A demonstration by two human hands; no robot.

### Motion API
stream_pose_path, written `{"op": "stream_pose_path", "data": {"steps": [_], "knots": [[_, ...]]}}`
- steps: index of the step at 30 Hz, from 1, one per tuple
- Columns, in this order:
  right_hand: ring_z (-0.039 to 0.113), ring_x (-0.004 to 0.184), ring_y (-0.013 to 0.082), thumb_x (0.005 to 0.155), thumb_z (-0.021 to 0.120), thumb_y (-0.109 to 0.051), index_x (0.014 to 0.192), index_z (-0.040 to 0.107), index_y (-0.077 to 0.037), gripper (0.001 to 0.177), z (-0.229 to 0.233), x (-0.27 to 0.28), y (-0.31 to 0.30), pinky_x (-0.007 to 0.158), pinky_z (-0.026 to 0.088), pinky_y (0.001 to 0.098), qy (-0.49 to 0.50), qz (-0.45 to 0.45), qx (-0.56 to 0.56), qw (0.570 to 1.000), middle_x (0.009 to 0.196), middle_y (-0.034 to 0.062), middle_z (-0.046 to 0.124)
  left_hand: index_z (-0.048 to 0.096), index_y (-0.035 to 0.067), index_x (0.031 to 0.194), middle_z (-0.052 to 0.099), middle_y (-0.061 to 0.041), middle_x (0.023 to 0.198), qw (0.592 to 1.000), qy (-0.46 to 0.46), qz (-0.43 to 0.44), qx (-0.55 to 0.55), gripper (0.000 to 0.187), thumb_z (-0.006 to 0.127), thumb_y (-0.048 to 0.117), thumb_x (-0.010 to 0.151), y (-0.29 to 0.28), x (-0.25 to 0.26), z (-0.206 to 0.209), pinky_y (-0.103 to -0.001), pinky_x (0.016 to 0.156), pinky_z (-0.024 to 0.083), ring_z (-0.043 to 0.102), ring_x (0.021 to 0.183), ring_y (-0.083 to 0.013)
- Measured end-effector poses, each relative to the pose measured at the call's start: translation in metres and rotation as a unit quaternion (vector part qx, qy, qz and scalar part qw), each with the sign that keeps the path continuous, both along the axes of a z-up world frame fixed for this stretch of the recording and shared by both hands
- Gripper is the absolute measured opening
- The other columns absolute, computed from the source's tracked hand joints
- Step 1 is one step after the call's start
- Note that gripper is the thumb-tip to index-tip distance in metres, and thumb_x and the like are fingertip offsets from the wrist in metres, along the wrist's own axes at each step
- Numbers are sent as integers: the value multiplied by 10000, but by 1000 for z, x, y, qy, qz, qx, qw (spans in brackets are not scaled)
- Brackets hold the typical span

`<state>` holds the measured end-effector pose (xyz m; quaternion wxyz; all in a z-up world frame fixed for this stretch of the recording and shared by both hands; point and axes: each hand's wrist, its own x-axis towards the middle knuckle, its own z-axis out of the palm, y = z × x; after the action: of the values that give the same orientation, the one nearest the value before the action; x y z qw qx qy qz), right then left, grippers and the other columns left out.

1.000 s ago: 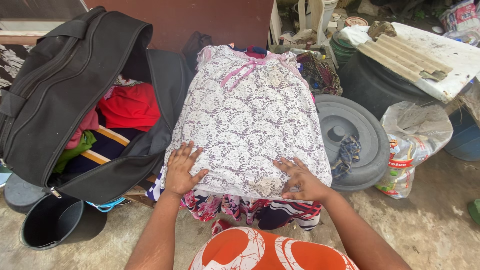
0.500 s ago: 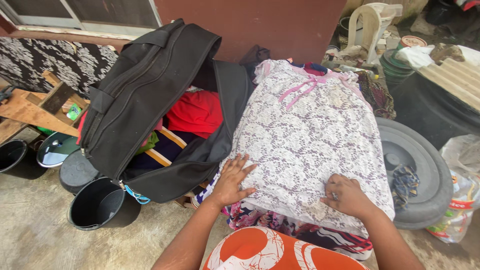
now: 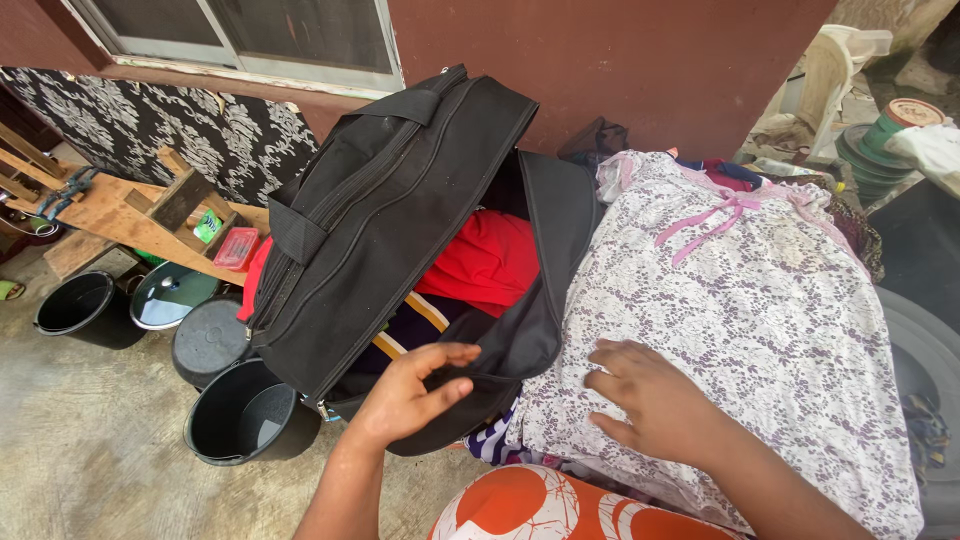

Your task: The person sorts through clothes from a black bag, spreading out a pair of green shorts, a floral dress, a lace top, a red dress, and a pink sweater on a pile of other clothes.

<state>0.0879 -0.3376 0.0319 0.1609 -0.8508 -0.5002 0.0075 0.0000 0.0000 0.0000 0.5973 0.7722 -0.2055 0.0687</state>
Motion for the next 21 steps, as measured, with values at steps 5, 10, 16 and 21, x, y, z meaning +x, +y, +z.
{"op": "stream_pose_path", "data": {"steps": [5,10,16,21], "knots": [[463,1413,359,886,721,-263,1253,658,-57,425,-31,29,83,1180,308,522,38,119,33,992,1424,172,588,675,86,1297,752,-136,1087,954,194,170,154,384,645,169,923,2,35,-22,-319,873,557,737,964,-256],[395,1411,437,975,627,-453,1371,577,7,609,-86,33,93,1140,274,532,22,75,36,996,1470,288,487,676,33,1264,712,-150,1212,971,147,117,149,349,663,157,938,-1,47,-89,-328,895,546,700,1072,-258],[489,1372,384,979,586,-469,1320,607,-4,577,-104,49,89,1166,334,476,136,18,-3,991,1427,243,557,525,91,1408,689,-99,1299,947,274,138,-92,584,668,342,900,14,80,-122,-379,909,549,694,1105,-259],[526,1343,372,967,607,-428,1282,631,-1,532,-110,58,94,1137,386,457,170,-2,0,985,1408,224,589,527,49,1371,725,-175,1226,784,406,55,-466,736,517,612,898,30,153,-141,-425,927,537,729,1088,-301]]}}
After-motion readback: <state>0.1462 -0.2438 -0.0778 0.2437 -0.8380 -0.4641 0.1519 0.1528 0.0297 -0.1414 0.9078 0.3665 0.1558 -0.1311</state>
